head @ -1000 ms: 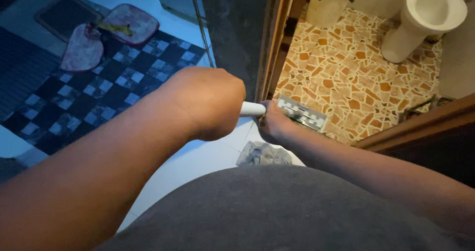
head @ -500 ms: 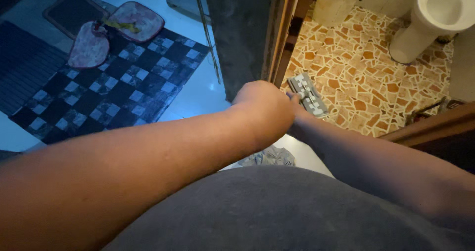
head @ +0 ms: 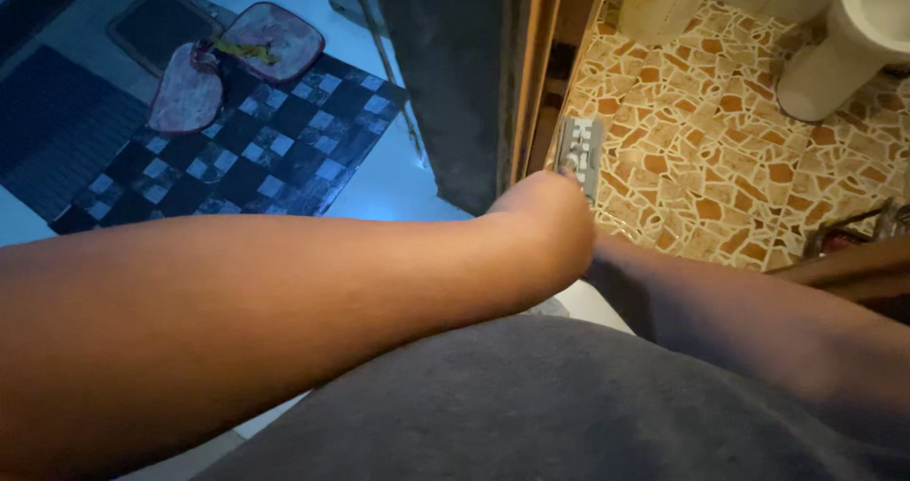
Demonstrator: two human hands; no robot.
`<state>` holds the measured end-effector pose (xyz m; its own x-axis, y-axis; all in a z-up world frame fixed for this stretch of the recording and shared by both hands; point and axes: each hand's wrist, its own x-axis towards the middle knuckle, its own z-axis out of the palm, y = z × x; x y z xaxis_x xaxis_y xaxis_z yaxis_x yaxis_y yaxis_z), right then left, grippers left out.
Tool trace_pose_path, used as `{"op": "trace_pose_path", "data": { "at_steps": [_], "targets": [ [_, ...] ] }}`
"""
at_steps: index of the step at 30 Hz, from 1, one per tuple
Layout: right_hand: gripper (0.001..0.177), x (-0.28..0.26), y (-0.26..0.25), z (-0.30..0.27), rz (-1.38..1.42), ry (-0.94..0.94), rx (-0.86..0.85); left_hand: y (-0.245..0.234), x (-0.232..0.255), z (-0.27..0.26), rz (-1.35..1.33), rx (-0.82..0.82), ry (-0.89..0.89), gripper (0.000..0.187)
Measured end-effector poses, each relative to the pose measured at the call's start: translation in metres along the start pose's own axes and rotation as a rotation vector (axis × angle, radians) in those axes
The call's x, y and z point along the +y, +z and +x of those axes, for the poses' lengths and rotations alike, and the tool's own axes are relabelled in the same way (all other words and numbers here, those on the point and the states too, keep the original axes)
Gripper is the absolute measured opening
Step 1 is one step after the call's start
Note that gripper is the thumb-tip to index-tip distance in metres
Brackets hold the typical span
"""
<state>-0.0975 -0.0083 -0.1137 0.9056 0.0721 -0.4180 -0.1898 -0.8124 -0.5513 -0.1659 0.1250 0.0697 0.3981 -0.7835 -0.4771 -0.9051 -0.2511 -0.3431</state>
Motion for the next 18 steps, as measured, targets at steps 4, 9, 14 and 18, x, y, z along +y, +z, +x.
{"op": "trace_pose_path", "data": {
  "at_steps": [4, 9, 14, 18],
  "targets": [
    [0.085, 0.021, -0.033, 0.040, -0.045, 0.014, -0.005, -0.016, -0.026, 0.035, -0.002, 0.027, -0.001, 0.024],
    [0.092, 0.033, -0.055, 0.085, -0.063, 0.020, -0.015, 0.001, -0.055, 0.091, -0.142, 0.056, -0.116, 0.023],
    [0.099, 0.028, -0.060, 0.104, -0.063, 0.035, -0.022, 0.014, -0.061, 0.091, -0.135, 0.052, -0.123, 0.025],
    [0.107, 0.022, -0.052, 0.083, -0.030, 0.013, 0.010, 0.015, -0.067, 0.045, -0.457, 0.068, -0.277, 0.025]
  ]
}}
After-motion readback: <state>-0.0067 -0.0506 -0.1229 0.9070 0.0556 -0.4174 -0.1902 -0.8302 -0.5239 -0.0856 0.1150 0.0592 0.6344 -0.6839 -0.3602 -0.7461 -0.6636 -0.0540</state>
